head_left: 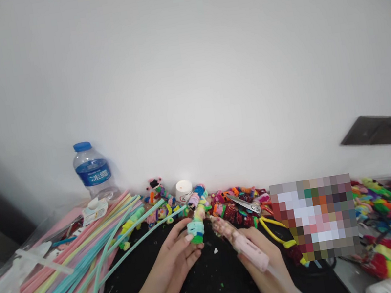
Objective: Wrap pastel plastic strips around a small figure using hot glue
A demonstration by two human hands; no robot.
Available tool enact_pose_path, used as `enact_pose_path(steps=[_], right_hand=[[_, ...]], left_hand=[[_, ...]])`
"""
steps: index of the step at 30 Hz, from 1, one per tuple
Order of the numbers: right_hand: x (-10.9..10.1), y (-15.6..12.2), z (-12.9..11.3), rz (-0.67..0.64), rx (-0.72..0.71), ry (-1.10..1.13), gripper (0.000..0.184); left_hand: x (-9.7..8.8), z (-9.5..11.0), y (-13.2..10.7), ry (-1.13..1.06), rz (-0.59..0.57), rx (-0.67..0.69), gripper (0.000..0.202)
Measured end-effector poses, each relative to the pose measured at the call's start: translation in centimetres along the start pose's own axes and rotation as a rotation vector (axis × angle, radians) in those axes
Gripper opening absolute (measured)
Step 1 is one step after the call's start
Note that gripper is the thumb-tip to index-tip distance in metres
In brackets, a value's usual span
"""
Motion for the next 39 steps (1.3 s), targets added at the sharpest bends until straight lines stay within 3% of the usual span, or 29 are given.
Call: enact_pose_path(steps=[7,23,31,39], right_hand=[[0.5,-0.2,-1.1,-0.116,-0.039,0.140,0.007],[0.9,-0.1,-1.2,-0.133,-0.064,0.088,0.021],[0.6,-0.5,-0.9,-0.070,-0.092,0.061,0.015],[0.8,-0.3,-0.8,-0.094,-0.065,0.071,0.019]], left_hand=[[0.5,0.6,-0.1,0.078,-0.062,0.085,0.032],[0.4,0.6,-0.2,0.085,-0.087,0.112,0.031],[0.5,0.6,-0.3,0.109,-0.098,0.110,0.030],[0.4,0.6,-0.2,0.125,-0.085,0.112,0.032]])
Point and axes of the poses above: each hand's wrist, its own y-axis towards the middle knuckle, its own x-axis out of the palm, z = x × y, the point moved 6 cm from there along y, towards the middle knuckle, and after that the axes turned 9 degrees about x, right-handed, at the moved point
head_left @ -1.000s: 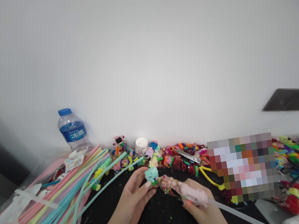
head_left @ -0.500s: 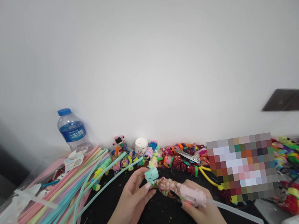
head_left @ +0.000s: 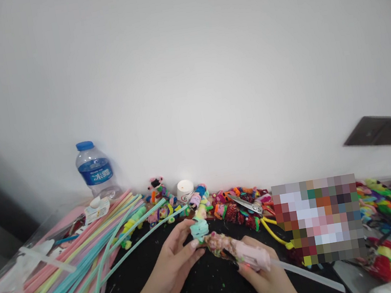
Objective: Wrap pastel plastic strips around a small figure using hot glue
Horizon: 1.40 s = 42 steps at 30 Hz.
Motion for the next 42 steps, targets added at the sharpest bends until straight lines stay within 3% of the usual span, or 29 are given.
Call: enact_pose_path(steps=[19,27,32,35,39,42], right_hand=[[0.0,-0.2,0.1,0.004,-0.015,-0.105,0.013],[0.0,-0.3,0.5,0.019,0.070,-0.314,0.007],[0.2,-0.2,0.5,0.045,-0.004,-0.524,0.030],[0.4,-0.3,0.5,0.032,0.025,-0.600,0.043],[0.4,-0.3,0.0,0.022,0.037,-0.612,0.049],[0.2,-0.5,-0.9,0.063,-0.080,-0.569,0.053]], left_hand=[[-0.4,0.0,0.0,0.056,0.044,0.013,0.032],[-0.8,0.3,0.2,0.073,0.091,0.044,0.032],[-1.0,0.1,0.4,-0.004,0.104,0.043,0.034],[-1.2,0.2,0.5,0.001,0.128,0.059,0.035],[-1.6,0.5,0.6,0.023,0.179,0.113,0.036],[-1.5,0.3,0.7,-0.013,0.163,0.115,0.033]])
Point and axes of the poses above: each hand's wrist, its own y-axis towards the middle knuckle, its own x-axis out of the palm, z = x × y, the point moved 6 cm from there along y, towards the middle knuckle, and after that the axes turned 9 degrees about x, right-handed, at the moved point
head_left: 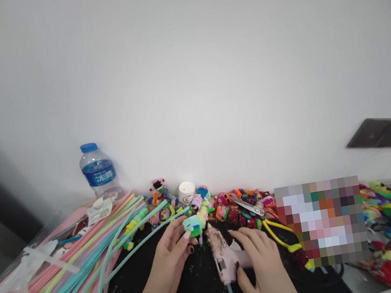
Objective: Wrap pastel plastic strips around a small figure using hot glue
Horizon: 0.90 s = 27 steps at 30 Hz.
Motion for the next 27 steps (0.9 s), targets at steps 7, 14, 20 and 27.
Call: enact_pose_path(steps=[7,14,20,27], right_hand=[[-0.3,-0.5,-1.3,0.043,-0.159,0.213,0.060],[0.1,-0.6,-1.5,0.004,-0.167,0.303,0.045],[-0.1,-0.5,-1.5,0.048,-0.148,0.305,0.040],[-0.5,-0.6,-1.8,0.127,-0.197,0.307,0.036]], left_hand=[[3.2,-1.2,-2.0,-0.060,-0.370,-0.156,0.032],[4.1,-2.2,-2.9,0.136,-0.596,-0.140,0.032],[3.2,-1.7,-2.7,0.449,-0.560,-0.051,0.032],[3.6,-0.9,-3.0,0.499,-0.586,-0.019,0.031]])
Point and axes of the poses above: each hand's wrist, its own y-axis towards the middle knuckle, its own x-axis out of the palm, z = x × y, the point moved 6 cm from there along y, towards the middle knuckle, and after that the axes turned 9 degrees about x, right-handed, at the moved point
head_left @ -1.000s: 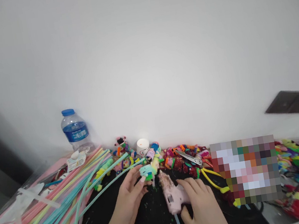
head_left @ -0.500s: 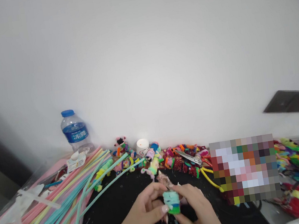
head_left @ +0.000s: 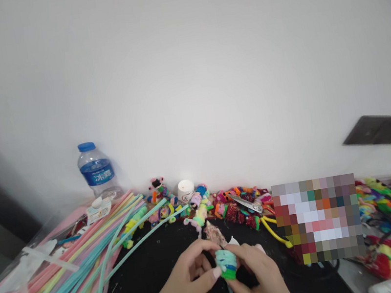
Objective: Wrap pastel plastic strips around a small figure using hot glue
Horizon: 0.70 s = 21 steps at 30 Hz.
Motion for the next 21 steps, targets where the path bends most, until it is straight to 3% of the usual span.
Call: enact_pose_path(steps=[21], right_hand=[[-1.1,0.0,-1.8,0.125,-0.150,-0.076,0.027]], left_hand=[[-0.2,-1.4,0.0,-0.010,-0.032,-0.045,0.035]])
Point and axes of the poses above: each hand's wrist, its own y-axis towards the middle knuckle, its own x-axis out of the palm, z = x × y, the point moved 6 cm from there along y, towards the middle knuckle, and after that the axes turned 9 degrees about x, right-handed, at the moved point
